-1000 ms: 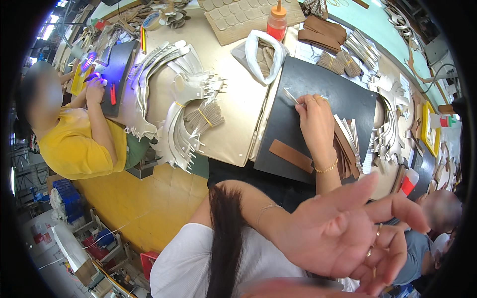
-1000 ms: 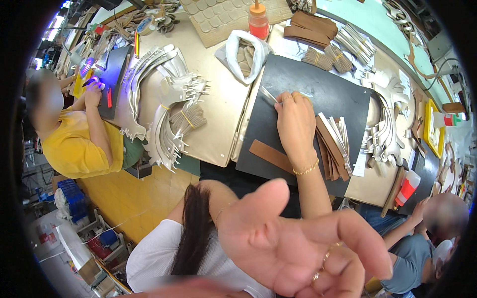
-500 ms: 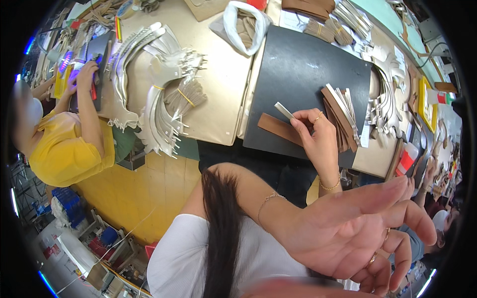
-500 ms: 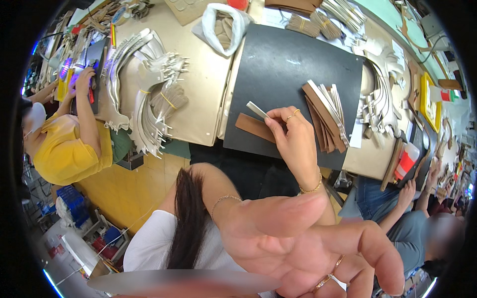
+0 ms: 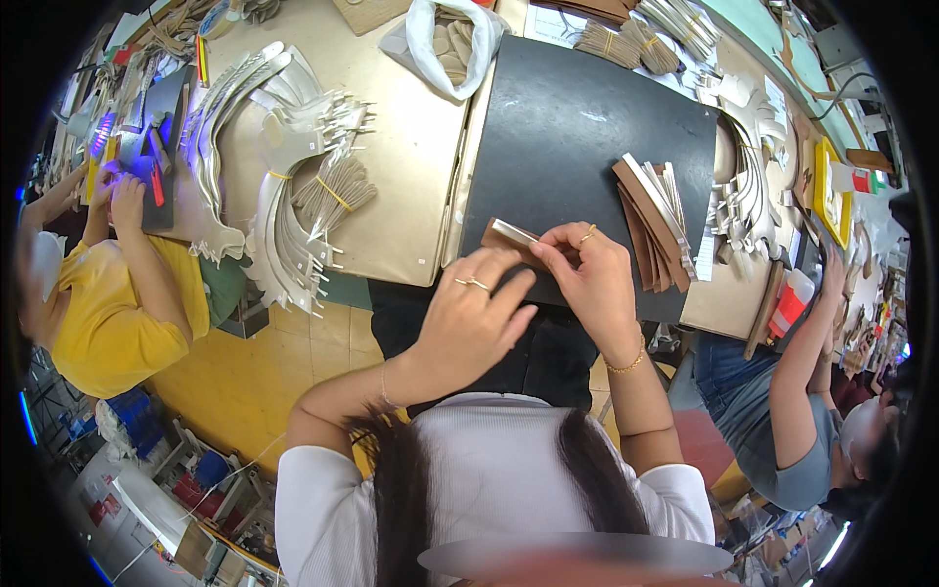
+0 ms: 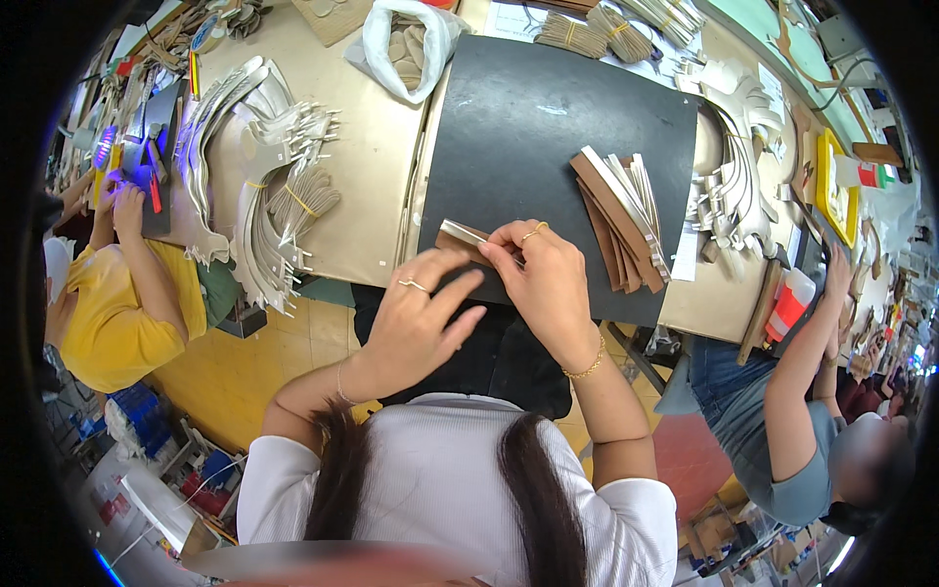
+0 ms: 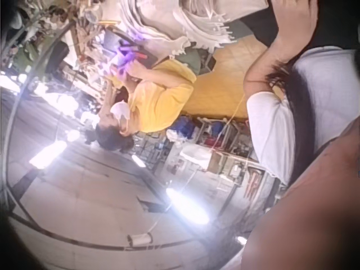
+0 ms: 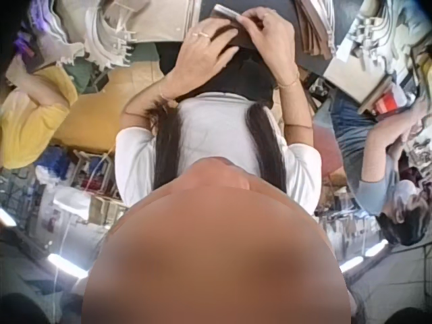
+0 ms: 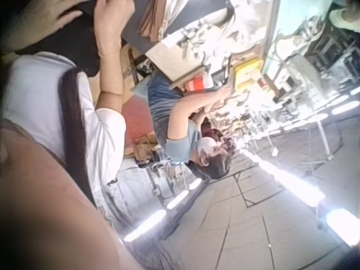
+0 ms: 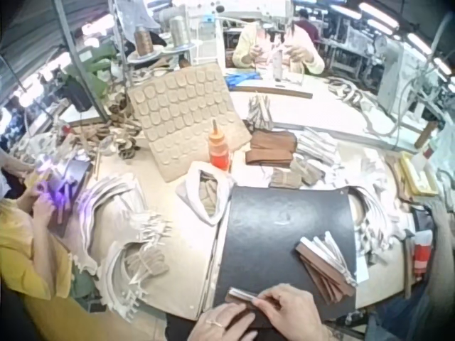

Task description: The person assembles small flat craft pieces by hand, aligning and pressing them together on a workbench. They then apply glue from a squeeze bottle to the edges of several white rectangular pieces and set them aside.

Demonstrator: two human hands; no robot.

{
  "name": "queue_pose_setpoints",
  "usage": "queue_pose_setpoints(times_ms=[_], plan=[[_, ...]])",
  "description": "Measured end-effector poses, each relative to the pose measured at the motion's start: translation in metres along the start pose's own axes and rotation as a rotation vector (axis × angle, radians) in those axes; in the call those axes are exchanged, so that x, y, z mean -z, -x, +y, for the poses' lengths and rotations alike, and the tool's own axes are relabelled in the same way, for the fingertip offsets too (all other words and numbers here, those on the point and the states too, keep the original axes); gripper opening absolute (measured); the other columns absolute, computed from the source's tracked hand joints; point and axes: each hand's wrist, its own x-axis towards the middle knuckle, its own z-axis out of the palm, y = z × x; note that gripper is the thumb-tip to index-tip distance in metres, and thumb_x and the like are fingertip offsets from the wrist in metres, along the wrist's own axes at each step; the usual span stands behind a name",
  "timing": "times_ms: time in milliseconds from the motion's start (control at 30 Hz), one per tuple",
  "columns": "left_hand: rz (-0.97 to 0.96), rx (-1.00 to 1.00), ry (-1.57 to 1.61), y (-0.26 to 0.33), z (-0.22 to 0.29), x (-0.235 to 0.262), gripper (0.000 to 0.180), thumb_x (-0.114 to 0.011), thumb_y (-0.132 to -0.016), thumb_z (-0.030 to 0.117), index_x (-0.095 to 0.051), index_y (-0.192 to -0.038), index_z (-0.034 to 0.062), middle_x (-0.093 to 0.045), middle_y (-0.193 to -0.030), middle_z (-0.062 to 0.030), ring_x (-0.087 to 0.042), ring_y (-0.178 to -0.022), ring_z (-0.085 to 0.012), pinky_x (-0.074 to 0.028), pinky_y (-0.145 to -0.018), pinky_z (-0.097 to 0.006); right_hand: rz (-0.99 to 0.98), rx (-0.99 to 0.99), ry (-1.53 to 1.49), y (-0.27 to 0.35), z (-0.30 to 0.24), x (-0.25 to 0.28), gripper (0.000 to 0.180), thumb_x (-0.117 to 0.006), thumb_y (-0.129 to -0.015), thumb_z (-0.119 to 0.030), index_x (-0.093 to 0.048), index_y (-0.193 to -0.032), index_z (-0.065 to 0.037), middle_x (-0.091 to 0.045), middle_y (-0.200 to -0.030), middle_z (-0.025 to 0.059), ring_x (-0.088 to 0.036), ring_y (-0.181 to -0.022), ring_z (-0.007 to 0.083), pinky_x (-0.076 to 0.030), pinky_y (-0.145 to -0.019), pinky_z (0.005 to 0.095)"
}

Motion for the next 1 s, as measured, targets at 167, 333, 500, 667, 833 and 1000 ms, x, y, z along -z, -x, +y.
queue_pose_setpoints(times_ms=[167, 333, 500, 667, 833, 1000], plan=[[-0.042, 0.043, -0.172, 0.006, -0.017, -0.013, 0.054, -0.078, -0.079, 0.019, -0.061, -0.126, -0.0017, -0.054, -0.132, -0.0191, -0.050, -0.127, -0.0357, -0.041, -0.104, -0.047, -0.030, 0.022, 0.077, -0.010, 0.003, -0.007, 0.014, -0.073, -0.086, -0.015, -0.070, -0.085, -0.001, -0.069, -0.079, 0.0127, -0.067, -0.068, 0.0273, -0.053, -0.064, 0.0363], [-0.059, 0.039, -0.197, 0.009, -0.019, -0.017, 0.057, -0.078, -0.080, 0.022, -0.059, -0.129, -0.0012, -0.054, -0.135, -0.0191, -0.050, -0.128, -0.0351, -0.040, -0.106, -0.048, -0.027, -0.002, 0.086, -0.010, 0.005, -0.008, 0.014, -0.073, -0.086, -0.015, -0.071, -0.085, -0.001, -0.069, -0.079, 0.0126, -0.067, -0.068, 0.0269, -0.053, -0.064, 0.0358], [-0.099, 0.041, -0.291, 0.013, -0.019, -0.017, 0.061, -0.076, -0.082, 0.027, -0.057, -0.133, 0.0005, -0.055, -0.134, -0.0169, -0.048, -0.131, -0.0318, -0.038, -0.108, -0.048, 0.014, -0.071, -0.036, -0.009, 0.006, -0.007, 0.012, -0.073, -0.086, -0.013, -0.070, -0.088, -0.001, -0.069, -0.081, 0.0123, -0.067, -0.068, 0.0267, -0.053, -0.064, 0.0344], [-0.118, 0.055, -0.320, 0.015, -0.019, -0.018, 0.065, -0.077, -0.081, 0.029, -0.056, -0.135, -0.0002, -0.055, -0.135, -0.0159, -0.047, -0.133, -0.0304, -0.037, -0.110, -0.048, 0.019, 0.018, 0.045, -0.009, 0.007, -0.007, 0.012, -0.074, -0.086, -0.012, -0.069, -0.086, -0.002, -0.068, -0.080, 0.0104, -0.067, -0.068, 0.0268, -0.052, -0.062, 0.0347], [-0.110, 0.065, -0.302, 0.016, -0.019, -0.019, 0.066, -0.077, -0.081, 0.029, -0.054, -0.136, -0.0001, -0.051, -0.138, -0.0153, -0.044, -0.135, -0.0310, -0.035, -0.109, -0.048, 0.043, 0.083, 0.124, -0.008, 0.006, -0.013, 0.011, -0.074, -0.085, -0.014, -0.069, -0.083, -0.004, -0.067, -0.078, 0.0082, -0.066, -0.068, 0.0264, -0.052, -0.062, 0.0354], [-0.107, 0.070, -0.286, 0.017, -0.020, -0.021, 0.066, -0.077, -0.081, 0.028, -0.054, -0.137, 0.0010, -0.049, -0.139, -0.0161, -0.042, -0.136, -0.0323, -0.035, -0.109, -0.048, 0.071, 0.134, 0.183, -0.009, 0.007, -0.015, 0.010, -0.074, -0.084, -0.014, -0.069, -0.082, -0.005, -0.066, -0.076, 0.0074, -0.065, -0.067, 0.0259, -0.051, -0.062, 0.0358]])
